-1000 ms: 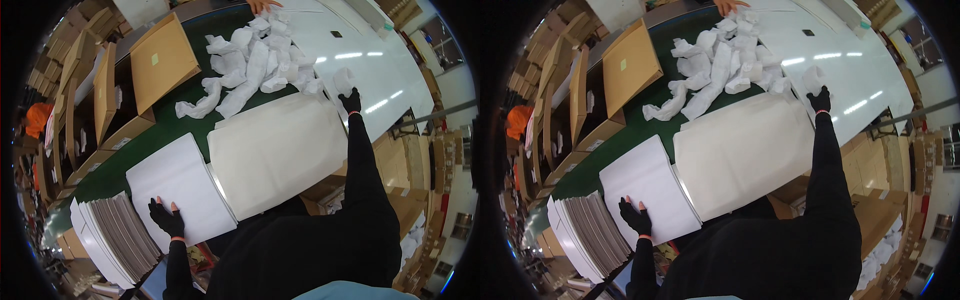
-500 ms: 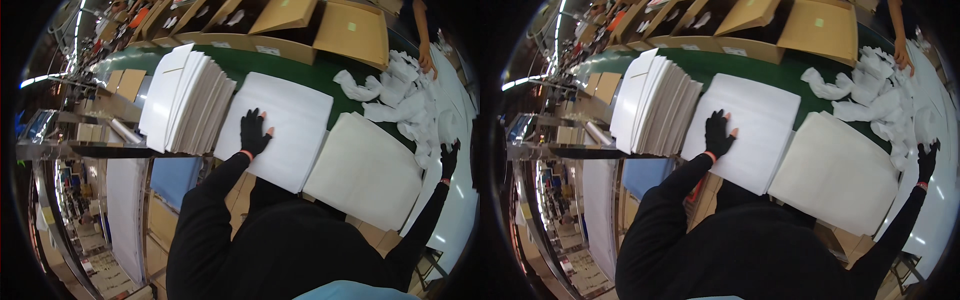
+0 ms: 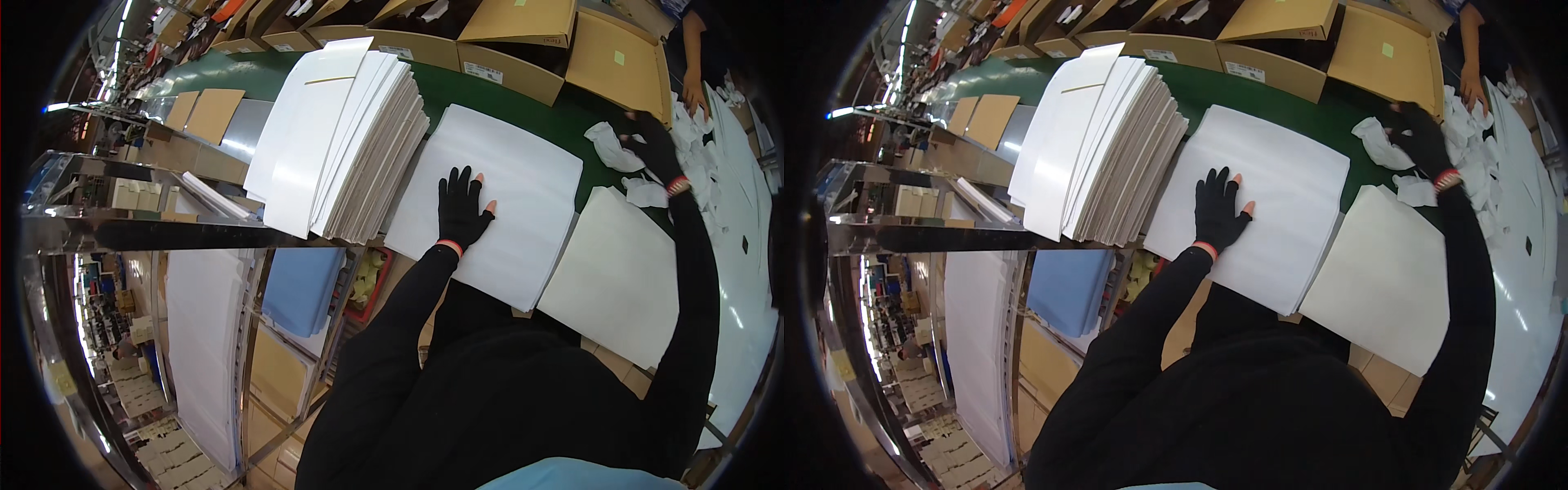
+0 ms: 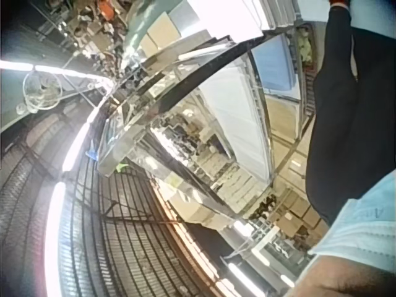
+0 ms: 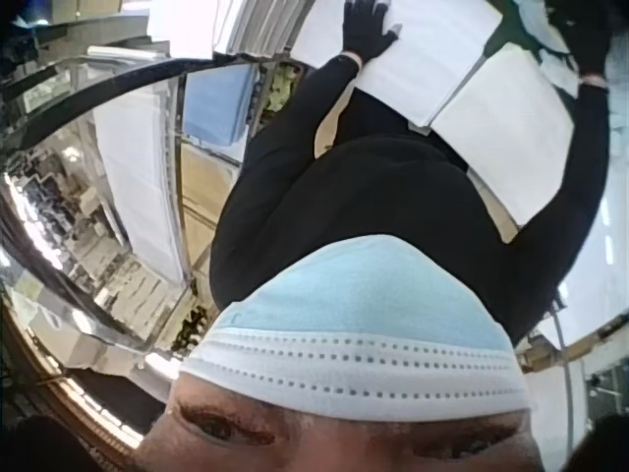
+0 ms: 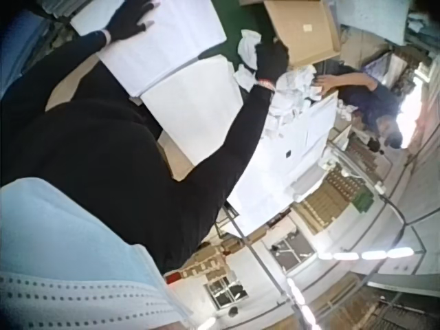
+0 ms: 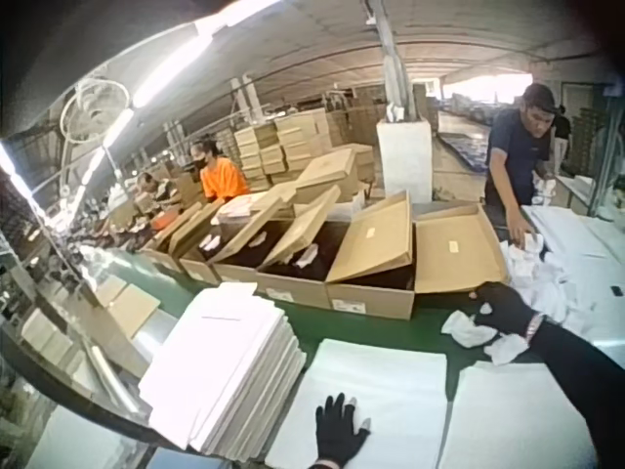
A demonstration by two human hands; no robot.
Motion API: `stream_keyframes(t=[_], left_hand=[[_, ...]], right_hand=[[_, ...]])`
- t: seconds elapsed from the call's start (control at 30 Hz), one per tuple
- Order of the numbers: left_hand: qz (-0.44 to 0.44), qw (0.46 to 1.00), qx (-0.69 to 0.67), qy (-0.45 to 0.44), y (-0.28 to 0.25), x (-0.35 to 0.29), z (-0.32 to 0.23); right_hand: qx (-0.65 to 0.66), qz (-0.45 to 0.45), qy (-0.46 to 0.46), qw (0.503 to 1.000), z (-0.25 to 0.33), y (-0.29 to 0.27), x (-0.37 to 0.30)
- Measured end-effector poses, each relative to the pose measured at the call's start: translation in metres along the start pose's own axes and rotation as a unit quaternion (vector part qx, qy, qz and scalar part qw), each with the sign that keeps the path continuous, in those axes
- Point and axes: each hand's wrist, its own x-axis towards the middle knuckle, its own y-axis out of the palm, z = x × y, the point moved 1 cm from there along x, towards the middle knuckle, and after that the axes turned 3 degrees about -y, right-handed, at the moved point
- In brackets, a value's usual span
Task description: The person wraps a pair of brown leather shoes in white tissue paper and places them into a cardboard box. They add additional tissue paper and a white sheet to the box, then close the lid. The person repeats this process for a second pair of shoes.
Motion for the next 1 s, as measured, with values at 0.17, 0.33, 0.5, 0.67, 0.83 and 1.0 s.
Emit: stream_keyframes(t=[0.17, 0.33, 0.5, 0.67, 0.83, 1.0], left_hand=[[0.013, 1.0, 0.004, -0.013, 0.0, -0.002, 0.007], [0.023, 1.0, -0.004, -0.005, -0.004, 0.005, 0.002], [0.041, 0.999, -0.015, -0.021, -0.004, 0.007, 0.004], [0.049, 0.998, -0.012, -0.024, -0.002, 0.008, 0.003], [0.062, 0.998, -0.008, -0.029, -0.004, 0.009, 0.001], [0.056, 0.998, -0.006, -0.032, 0.0, 0.006, 0.004]], right_hand=[[-0.145, 0.114, -0.019, 0.983, 0.075, 0.089, 0.062], [-0.112, 0.027, -0.112, 0.987, 0.076, 0.222, 0.027], [-0.052, 0.062, -0.025, 0.996, 0.078, 0.252, 0.006], [-0.087, 0.075, -0.065, 0.991, 0.072, 0.238, 0.015], [-0.095, -0.011, -0.159, 0.983, 0.07, 0.187, 0.078], [-0.11, -0.072, -0.091, 0.987, 0.059, 0.144, 0.118]])
